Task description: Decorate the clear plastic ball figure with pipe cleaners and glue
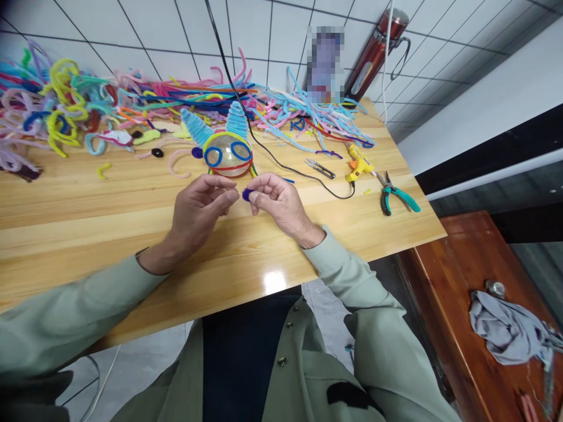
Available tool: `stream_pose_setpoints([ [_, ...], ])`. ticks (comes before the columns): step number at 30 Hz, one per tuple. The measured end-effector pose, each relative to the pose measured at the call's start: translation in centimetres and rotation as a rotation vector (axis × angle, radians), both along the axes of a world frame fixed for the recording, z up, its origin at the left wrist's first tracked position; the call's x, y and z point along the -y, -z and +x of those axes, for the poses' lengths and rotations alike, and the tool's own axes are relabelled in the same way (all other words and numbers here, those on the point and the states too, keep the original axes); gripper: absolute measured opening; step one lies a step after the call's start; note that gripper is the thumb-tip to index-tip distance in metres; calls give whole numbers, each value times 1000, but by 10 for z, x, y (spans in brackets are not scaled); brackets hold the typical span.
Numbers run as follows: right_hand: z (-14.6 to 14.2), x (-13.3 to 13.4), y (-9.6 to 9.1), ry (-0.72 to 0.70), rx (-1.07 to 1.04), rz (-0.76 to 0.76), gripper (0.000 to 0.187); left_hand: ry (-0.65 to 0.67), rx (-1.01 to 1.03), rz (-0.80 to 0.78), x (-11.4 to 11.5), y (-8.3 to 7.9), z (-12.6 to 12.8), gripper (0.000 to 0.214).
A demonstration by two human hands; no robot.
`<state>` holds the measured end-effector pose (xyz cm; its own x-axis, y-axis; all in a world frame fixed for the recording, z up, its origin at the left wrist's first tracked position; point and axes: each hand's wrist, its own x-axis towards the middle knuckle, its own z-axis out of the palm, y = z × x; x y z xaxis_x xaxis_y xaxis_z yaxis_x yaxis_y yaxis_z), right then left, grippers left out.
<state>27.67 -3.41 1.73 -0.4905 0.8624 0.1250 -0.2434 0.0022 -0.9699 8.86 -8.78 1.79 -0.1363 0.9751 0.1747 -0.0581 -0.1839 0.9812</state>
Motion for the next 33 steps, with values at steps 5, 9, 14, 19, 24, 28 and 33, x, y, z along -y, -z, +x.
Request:
stream_pose_setpoints([
  [5, -2, 1, 1, -8, -21, -25, 38, -77, -239, 221, 6, 4, 2, 14],
  [9, -3, 2, 2, -22, -31, -31, 39, -90, -234, 174, 8, 4, 3, 14],
  [14, -4, 2, 4, -16, -27, -23, 37, -17, -57, 20, 5, 1, 5, 25],
  [19, -5, 4, 5, -22, -47, -9, 35, 106, 128, -83, 1, 1, 7, 40],
  [24, -6, 6, 5, -36, -75, 1, 32, 134, 146, -65, 1, -1, 7, 44],
  [28, -6, 7, 5, -41, -74, 8, 34, 117, 89, -23, 5, -6, 7, 44],
  [33, -5, 7, 5, -37, -64, 15, 35, 107, 39, -54, 5, -6, 6, 46],
])
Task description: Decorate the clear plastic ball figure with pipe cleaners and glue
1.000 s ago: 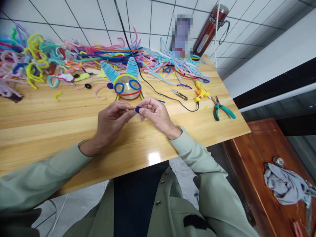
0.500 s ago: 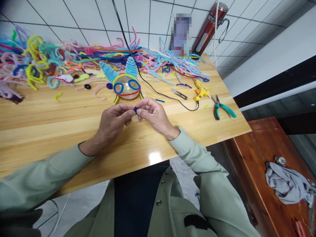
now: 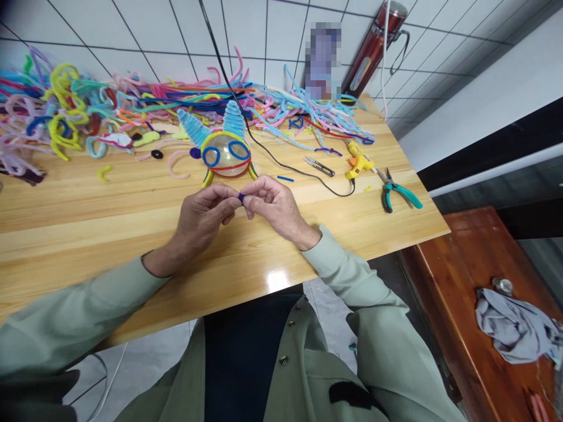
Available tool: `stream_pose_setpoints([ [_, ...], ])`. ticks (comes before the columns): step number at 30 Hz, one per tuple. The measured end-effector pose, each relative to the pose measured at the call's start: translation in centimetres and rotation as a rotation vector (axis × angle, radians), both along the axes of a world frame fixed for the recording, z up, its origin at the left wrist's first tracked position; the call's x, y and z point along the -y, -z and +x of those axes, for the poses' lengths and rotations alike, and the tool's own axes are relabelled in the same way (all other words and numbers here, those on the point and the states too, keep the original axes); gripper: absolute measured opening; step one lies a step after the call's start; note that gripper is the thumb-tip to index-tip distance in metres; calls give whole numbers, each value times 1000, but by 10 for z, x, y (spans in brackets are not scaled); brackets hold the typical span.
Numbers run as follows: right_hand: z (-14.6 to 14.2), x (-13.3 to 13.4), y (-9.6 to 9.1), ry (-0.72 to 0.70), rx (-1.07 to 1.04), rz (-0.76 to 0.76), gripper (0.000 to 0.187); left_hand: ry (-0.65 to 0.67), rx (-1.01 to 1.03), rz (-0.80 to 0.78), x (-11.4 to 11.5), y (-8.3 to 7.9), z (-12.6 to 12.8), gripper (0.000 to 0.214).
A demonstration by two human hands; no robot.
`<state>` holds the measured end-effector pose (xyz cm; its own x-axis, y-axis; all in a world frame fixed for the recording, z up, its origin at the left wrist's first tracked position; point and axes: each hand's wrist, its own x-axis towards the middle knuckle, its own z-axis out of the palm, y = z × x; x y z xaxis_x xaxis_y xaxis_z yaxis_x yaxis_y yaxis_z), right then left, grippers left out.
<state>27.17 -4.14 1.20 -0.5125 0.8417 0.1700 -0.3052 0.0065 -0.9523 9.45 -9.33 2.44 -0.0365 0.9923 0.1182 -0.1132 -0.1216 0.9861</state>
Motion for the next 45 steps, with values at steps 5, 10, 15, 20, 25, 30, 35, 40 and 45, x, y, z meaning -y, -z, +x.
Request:
stream_pose_setpoints([
  [5, 4, -2, 1, 6, 40, 35, 31, 68, 44, -52, -5, 6, -4, 48],
  [10, 5, -2, -1, 8, 72, 45, 29, 145, 62, -109, -11, 10, -7, 49],
  [15, 3, -2, -4, 96, 104, 35, 26, 137, 86, -170, -12, 8, -10, 52],
  [20, 2, -1, -4, 122, 204, 96, 22, 150, 22, -196, -13, 5, -11, 53],
  [25, 8, 0, -1, 140, 339, 256, 12, 157, -21, -197, -14, 6, -12, 51],
  [30, 14, -1, -6, 103, 396, 309, 14, 142, -45, -177, -15, 8, -14, 46],
  [35, 15, -4, -11, 56, 338, 254, 14, 203, 15, -223, -16, 6, -16, 46],
  [40, 15, -7, -8, 14, 315, 219, 14, 213, -35, -239, -17, 6, -17, 42],
  [45, 14, -8, -5, 31, 295, 145, 21, 154, -38, -227, -16, 7, -15, 41],
])
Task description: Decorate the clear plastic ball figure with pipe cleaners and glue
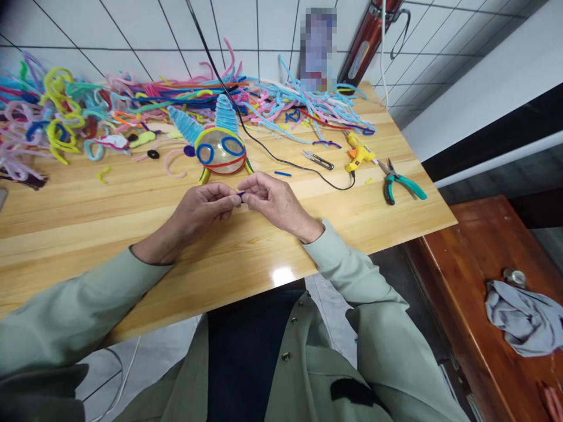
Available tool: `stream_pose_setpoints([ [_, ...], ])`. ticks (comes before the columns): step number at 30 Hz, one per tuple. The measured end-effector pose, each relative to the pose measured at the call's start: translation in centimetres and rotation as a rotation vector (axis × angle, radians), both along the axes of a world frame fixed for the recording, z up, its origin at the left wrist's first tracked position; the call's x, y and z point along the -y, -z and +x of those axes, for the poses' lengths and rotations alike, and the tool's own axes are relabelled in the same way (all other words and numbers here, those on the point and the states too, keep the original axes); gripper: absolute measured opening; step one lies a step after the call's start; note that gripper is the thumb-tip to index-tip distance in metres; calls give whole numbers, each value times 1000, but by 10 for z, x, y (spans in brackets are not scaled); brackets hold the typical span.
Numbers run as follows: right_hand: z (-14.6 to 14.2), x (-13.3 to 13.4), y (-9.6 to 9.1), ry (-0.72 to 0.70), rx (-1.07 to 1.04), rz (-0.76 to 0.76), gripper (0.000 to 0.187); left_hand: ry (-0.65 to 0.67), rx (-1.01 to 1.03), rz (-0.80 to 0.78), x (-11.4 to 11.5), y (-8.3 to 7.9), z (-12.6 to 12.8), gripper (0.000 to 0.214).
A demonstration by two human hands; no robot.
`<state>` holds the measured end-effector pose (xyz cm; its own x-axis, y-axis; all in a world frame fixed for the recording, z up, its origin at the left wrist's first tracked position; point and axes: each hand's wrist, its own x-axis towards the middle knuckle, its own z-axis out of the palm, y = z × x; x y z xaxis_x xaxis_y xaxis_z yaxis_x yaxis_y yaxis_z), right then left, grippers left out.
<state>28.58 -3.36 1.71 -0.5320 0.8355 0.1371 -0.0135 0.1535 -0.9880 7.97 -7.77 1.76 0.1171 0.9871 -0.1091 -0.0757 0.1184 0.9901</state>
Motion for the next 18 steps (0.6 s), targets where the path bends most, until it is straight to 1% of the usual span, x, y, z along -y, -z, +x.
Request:
stream_pose_setpoints([
  [3, -2, 1, 0, 49, -53, -47, 30, -77, 58, -14, 1, 0, 4, 45],
  [6, -5, 2, 3, 78, -62, -7, 32, -134, 122, -24, 3, -1, 8, 46],
  [11, -9, 7, 10, 113, -39, 99, 20, -121, 128, -3, 5, 0, 9, 44],
  [18, -4, 9, 6, 92, -29, 154, 17, -100, 77, 42, 5, 4, 6, 41],
])
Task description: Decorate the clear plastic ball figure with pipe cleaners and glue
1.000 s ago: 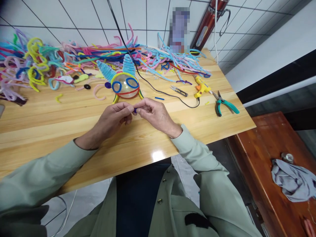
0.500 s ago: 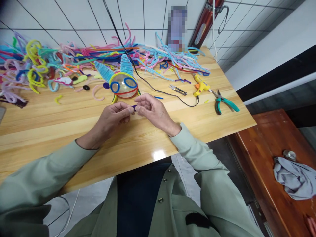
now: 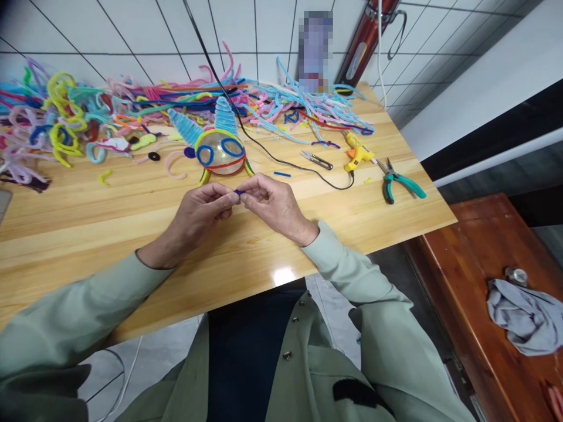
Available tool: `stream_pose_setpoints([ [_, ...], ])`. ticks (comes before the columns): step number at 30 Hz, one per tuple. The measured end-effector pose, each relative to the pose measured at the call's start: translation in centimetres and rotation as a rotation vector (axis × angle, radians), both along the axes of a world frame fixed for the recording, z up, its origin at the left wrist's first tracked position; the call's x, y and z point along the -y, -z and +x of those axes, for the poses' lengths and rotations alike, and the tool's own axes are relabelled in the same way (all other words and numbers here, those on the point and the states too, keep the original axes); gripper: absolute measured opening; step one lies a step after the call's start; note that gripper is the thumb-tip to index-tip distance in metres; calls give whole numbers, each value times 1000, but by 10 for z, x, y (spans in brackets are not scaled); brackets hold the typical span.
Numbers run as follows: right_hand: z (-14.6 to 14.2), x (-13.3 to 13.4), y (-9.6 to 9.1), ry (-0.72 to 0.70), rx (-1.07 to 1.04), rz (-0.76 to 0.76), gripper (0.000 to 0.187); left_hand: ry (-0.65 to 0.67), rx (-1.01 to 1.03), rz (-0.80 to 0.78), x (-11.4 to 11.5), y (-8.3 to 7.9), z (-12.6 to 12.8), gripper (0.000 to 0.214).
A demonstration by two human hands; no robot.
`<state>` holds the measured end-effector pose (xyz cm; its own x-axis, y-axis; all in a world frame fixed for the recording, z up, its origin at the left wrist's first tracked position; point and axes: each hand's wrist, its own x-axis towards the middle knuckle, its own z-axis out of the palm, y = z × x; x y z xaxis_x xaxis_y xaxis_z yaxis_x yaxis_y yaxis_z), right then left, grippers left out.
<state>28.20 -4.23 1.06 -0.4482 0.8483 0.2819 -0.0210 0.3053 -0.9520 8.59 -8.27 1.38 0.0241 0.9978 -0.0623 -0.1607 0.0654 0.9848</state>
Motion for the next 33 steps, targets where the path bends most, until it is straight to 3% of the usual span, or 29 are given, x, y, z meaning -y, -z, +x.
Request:
stream_pose_setpoints([
  [4, 1, 0, -3, 0, 16, 18, 15, 8, -41, 15, 1, 0, -1, 40],
  [10, -1, 0, -7, -20, -46, -75, 24, 108, 59, 22, -2, -4, -3, 48],
  [15, -2, 1, -9, -72, -84, -129, 18, 116, 28, 32, -4, -2, -4, 46],
  [26, 1, -1, -4, -5, 90, -11, 14, 26, -221, 99, 0, -6, -4, 29],
  [33, -1, -3, -4, 32, 170, 81, 13, 74, -115, 11, -2, -2, -3, 43],
])
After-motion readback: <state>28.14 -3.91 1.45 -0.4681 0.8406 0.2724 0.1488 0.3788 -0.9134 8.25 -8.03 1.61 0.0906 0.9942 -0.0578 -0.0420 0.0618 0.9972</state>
